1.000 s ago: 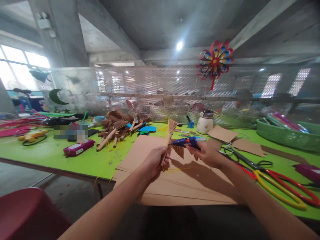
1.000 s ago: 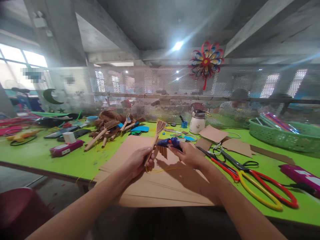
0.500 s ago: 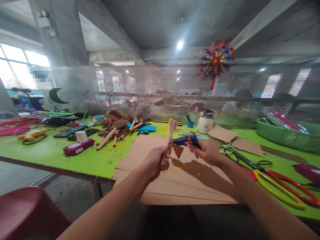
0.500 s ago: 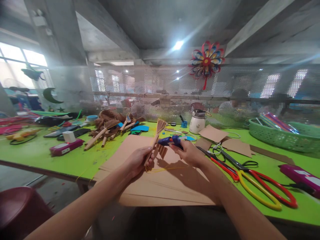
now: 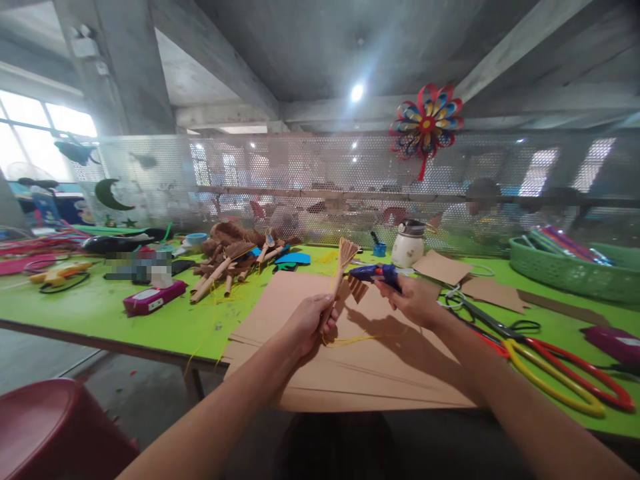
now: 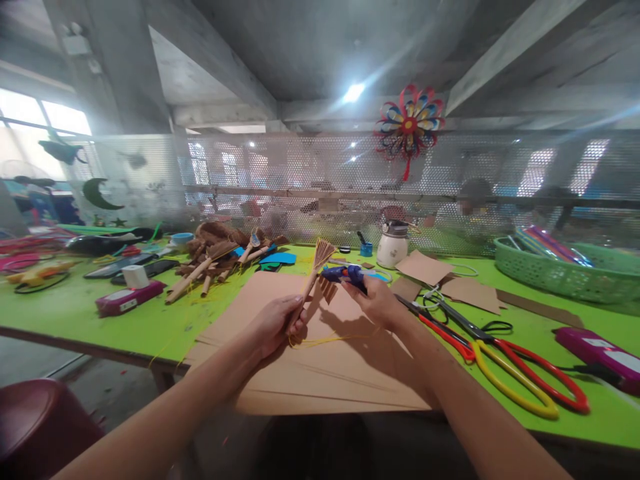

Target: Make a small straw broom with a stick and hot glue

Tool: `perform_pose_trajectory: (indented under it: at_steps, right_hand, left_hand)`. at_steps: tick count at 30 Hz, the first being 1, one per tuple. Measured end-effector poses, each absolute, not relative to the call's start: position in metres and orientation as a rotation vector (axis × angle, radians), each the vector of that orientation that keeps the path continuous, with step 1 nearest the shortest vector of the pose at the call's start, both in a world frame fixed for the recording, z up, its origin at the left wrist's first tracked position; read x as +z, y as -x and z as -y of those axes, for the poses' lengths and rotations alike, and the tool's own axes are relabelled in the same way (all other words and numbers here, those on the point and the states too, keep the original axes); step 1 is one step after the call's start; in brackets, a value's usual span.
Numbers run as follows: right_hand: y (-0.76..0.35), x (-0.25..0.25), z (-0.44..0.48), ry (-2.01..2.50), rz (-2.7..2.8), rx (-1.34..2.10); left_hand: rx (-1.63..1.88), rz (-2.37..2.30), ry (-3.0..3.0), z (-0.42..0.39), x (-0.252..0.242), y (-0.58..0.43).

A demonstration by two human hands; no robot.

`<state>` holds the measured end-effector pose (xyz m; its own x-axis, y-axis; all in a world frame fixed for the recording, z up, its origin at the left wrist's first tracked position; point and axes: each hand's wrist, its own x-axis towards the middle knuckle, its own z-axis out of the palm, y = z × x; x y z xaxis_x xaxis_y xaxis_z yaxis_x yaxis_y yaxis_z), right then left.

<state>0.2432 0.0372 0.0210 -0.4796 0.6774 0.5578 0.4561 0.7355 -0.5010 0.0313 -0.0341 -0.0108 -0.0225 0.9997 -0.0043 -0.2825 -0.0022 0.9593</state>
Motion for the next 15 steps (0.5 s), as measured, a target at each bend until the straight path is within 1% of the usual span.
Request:
perform_pose_trajectory:
  at_steps: [8,15]
  right_hand:
    - [-0.2428,0.0223,-0.0337,0.896,2.168,0.296]
    - [-0.2437,0.0210,-0.0322,0.843,2.178,0.300]
  left_hand:
    - [1.353,-1.040,-0.998,0.0338,-0.0119,-0.0322]
    - [1.349,-1.047,-0.970,0.0352,-0.0099,-0.0327]
